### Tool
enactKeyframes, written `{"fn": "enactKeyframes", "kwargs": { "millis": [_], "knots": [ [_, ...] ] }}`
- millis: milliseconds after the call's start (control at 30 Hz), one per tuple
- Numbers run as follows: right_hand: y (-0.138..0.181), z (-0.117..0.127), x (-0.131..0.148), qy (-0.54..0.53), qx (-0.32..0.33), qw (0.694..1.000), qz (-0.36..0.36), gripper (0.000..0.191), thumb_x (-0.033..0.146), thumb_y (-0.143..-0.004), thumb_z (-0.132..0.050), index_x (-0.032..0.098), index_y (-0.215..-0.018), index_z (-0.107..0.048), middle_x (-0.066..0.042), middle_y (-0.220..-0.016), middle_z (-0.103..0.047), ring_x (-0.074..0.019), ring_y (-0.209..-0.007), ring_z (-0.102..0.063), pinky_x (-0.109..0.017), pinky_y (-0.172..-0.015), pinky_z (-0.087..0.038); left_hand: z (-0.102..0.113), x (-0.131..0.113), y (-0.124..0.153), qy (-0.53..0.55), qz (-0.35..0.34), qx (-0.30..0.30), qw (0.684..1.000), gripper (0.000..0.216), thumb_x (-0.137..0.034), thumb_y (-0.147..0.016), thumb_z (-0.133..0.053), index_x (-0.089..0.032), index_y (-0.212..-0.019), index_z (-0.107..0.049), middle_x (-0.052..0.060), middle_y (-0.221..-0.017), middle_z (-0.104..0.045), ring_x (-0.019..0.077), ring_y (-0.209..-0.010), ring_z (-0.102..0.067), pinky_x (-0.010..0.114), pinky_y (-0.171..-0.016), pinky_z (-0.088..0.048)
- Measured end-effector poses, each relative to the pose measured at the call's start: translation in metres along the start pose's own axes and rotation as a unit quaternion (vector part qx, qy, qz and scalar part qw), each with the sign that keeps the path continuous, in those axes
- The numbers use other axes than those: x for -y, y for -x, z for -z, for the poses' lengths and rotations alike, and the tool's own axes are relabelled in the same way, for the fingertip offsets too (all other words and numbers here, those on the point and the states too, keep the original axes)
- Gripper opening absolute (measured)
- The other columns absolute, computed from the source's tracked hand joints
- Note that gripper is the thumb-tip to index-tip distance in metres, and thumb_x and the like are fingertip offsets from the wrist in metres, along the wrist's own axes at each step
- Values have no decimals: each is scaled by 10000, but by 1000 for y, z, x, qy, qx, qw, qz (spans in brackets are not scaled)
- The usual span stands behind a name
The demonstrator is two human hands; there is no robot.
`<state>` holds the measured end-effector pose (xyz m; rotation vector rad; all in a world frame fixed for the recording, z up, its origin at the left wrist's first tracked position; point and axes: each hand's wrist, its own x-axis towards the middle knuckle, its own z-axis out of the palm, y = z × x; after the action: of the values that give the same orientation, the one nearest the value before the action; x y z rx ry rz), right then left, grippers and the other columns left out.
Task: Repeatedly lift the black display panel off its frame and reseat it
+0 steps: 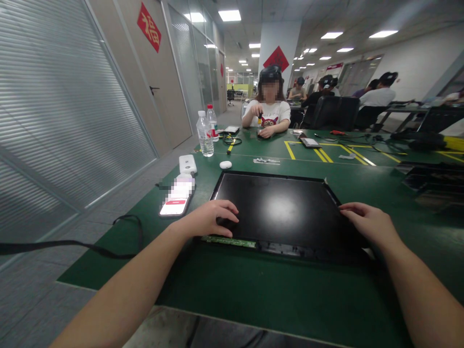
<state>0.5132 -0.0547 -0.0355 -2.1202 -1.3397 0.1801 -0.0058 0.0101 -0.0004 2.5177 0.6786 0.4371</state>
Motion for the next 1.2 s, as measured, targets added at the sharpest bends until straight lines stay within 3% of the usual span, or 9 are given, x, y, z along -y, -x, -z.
{"fn": "enactKeyframes", "kwargs": {
  "millis": [400, 567, 800, 1000, 1200],
  "knots": [
    [3, 0, 4, -2, 3, 1000, -19, 276, 517, -735, -670, 316, -840, -827, -67, -859, -818, -332, -872, -745, -486, -850, -578, 1, -6, -2, -13, 8, 17, 1000, 285, -292, -887, -928, -264, -1167, -886, 99, -1331, -801, 278, -1181, -770, 393, -1052, -578],
    [2, 0, 4, -4, 4, 1000, -23, 286, 520, -738, -677, 310, -849, -836, -73, -854, -817, -334, -866, -746, -486, -846, -580, 5, -5, 2, 31, 25, 24, 999, 266, -306, -908, -908, -253, -1168, -884, 94, -1273, -811, 252, -1118, -767, 354, -985, -579],
    [1, 1, 2, -13, 4, 1000, -10, 263, 523, -720, -691, 326, -818, -834, -69, -852, -827, -339, -849, -748, -487, -819, -589, 17, -7, 10, 53, 65, 62, 995, 245, -344, -926, -854, -235, -1143, -889, 67, -1088, -793, 197, -868, -723, 296, -792, -571],
    [0, -2, -3, -16, -10, 1000, 2, 262, 527, -728, -688, 328, -820, -832, -64, -852, -832, -329, -833, -745, -471, -799, -588, 22, -9, 12, 42, 72, 76, 994, 277, -378, -923, -844, -240, -1159, -891, 58, -1050, -784, 187, -828, -698, 281, -749, -554],
    [1, 0, 0, -13, -6, 1000, -5, 272, 537, -721, -682, 324, -812, -823, -62, -840, -828, -322, -824, -741, -469, -807, -586, 21, -15, 11, 47, 72, 94, 992, 270, -308, -931, -790, -241, -1170, -896, 59, -1061, -769, 186, -830, -698, 278, -743, -554]
  ]
}}
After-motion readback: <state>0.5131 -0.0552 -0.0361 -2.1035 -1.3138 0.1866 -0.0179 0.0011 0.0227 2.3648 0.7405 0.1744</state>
